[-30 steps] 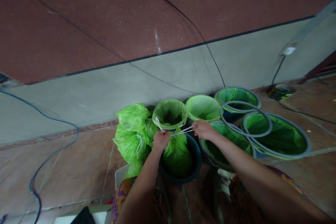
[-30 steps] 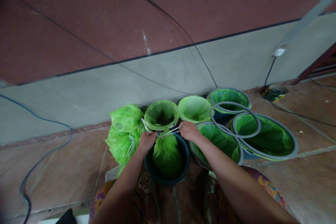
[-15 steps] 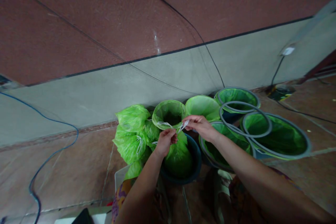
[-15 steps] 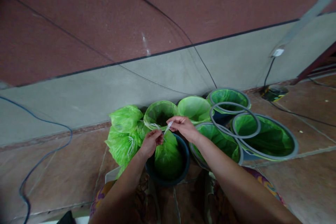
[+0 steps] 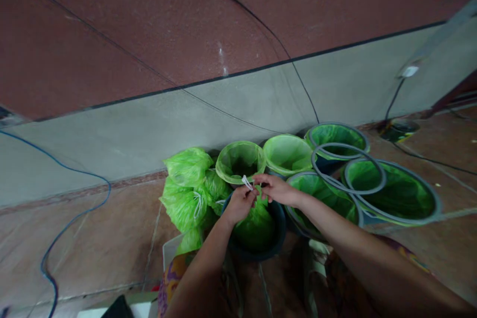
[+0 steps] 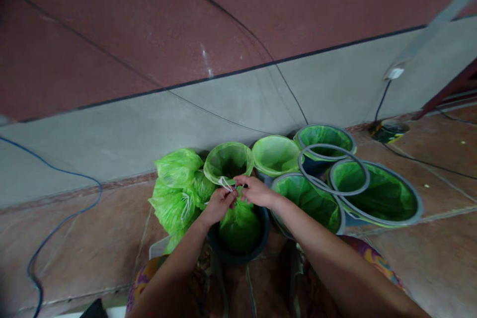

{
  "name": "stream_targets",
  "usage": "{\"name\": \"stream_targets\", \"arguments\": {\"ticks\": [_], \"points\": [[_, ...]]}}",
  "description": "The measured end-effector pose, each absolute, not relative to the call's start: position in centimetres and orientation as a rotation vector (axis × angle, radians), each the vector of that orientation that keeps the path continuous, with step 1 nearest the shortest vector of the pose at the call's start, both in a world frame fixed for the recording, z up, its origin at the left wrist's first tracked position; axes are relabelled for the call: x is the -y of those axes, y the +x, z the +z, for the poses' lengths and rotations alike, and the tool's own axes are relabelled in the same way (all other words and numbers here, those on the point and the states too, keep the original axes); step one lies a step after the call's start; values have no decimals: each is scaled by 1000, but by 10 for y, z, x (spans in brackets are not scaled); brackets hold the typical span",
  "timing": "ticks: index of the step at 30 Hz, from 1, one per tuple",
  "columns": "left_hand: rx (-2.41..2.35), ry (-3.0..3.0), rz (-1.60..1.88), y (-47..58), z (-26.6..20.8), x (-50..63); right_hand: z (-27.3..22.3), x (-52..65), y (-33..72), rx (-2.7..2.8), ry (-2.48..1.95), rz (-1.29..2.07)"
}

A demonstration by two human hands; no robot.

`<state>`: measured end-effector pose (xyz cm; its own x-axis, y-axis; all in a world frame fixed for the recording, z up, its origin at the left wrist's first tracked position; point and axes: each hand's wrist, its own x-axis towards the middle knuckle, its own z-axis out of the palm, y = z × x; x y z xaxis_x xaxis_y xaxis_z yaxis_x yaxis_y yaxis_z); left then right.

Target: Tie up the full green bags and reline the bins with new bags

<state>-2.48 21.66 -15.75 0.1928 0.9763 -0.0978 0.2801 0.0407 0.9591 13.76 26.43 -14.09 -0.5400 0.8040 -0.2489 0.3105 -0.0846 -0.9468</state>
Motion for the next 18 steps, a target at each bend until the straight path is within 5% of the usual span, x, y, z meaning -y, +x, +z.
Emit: {"name": "stream_targets", "arguments": {"ticks": [8,18], "points": [[-1257,1487,833,-25,-158,-217,-148,-258,134,2455,-1114,892],[-1364,897,1096,-23,-160,-220,-136,-259,136,2527,-1294,843]]}}
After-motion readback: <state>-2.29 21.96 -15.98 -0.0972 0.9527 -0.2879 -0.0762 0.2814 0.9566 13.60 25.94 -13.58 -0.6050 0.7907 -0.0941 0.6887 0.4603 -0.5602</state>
